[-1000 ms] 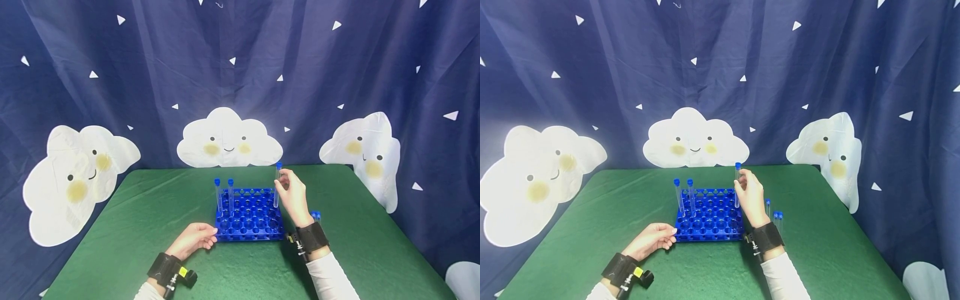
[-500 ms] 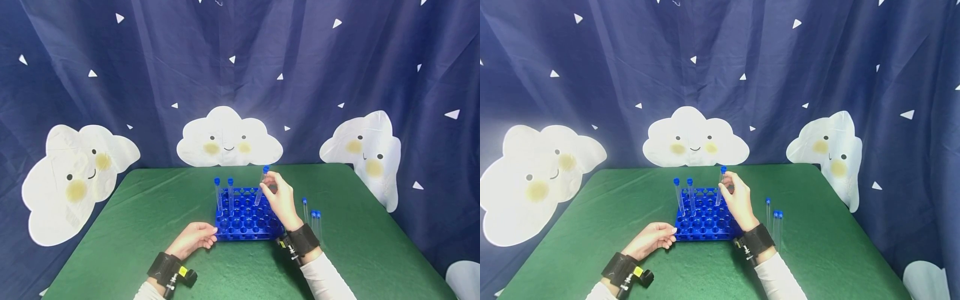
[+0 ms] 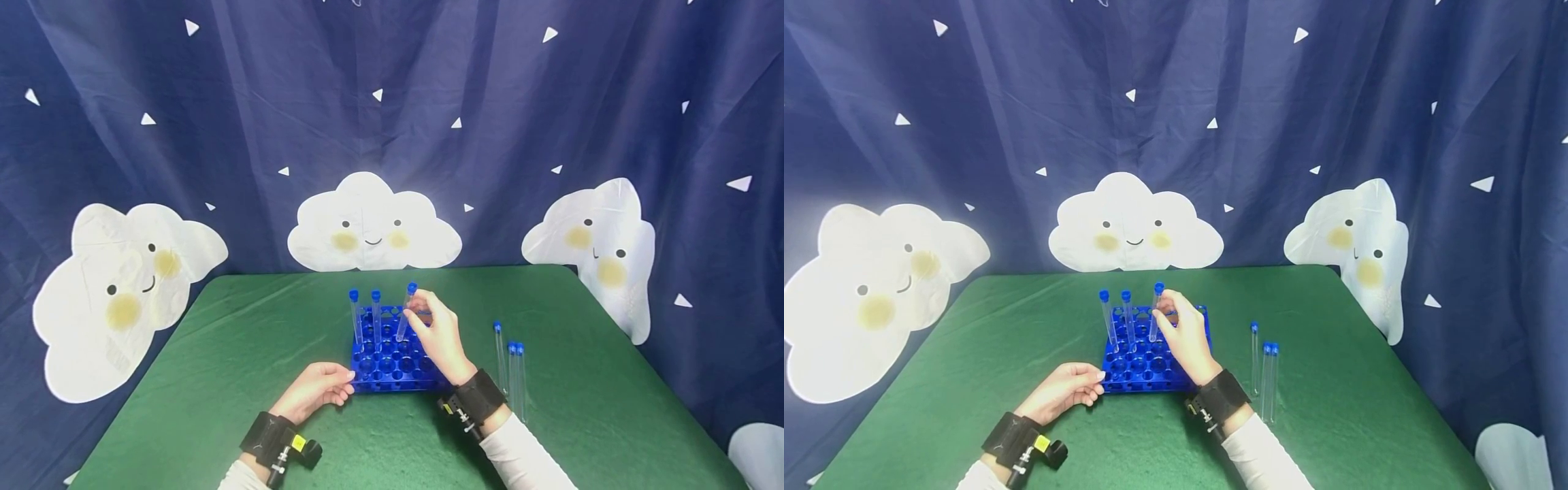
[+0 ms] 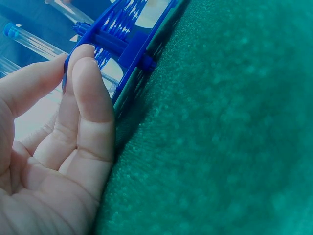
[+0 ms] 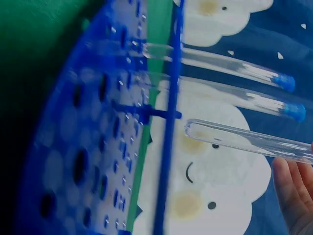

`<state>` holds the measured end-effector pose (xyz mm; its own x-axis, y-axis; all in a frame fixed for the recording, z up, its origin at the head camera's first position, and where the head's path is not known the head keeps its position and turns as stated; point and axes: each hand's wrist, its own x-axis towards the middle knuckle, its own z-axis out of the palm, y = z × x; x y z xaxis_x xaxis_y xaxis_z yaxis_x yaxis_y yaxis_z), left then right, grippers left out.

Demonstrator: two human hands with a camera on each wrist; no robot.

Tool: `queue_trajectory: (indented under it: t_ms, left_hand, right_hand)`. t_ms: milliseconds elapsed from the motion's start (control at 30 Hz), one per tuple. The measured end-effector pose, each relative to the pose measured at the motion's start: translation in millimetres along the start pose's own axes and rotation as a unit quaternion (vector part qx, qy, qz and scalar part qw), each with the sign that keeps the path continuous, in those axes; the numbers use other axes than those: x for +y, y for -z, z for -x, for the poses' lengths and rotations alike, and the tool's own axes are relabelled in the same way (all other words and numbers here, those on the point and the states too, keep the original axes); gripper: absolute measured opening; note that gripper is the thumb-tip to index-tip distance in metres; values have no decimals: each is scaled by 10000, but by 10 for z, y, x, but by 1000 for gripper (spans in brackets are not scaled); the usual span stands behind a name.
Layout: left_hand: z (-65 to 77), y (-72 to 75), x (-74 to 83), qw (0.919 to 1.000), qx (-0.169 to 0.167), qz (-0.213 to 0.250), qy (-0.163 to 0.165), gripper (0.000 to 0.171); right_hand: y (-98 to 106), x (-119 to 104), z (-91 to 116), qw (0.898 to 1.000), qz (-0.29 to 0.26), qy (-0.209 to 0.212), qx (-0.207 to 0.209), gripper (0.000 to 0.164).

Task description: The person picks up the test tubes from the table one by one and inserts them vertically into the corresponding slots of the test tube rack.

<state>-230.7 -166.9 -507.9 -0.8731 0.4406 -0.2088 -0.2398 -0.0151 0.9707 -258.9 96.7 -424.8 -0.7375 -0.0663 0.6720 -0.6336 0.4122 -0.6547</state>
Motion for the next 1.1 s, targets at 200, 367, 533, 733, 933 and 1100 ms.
queue_trajectory:
  t_ms: [200, 367, 533, 733, 933, 1100]
  left_hand:
    - [-4, -6, -6, 10000, 13, 19, 0, 24]
    - [-7, 2, -7, 10000, -6, 18, -4, 25]
    - [-9, 5, -5, 10000, -12, 31, -6, 24]
    - [-7, 3, 0, 10000, -21, 54, -29, 24]
    - [-1, 4, 3, 10000, -46, 77, -36, 23]
    - [3, 1, 4, 9999, -46, 86, -34, 22]
  right_hand:
    - [-100, 2, 42, 9997, -72, 228, -53, 26]
    - [-116, 25, 50, 9995, -32, 298, -58, 25]
    - [-118, 46, 52, 9995, -22, 278, -141, 25]
    - [-129, 74, 65, 9994, 62, 214, -262, 24]
    - [-137, 84, 83, 9991, 180, 29, -395, 27]
    - [-161, 118, 92, 9984, 340, 0, -446, 29]
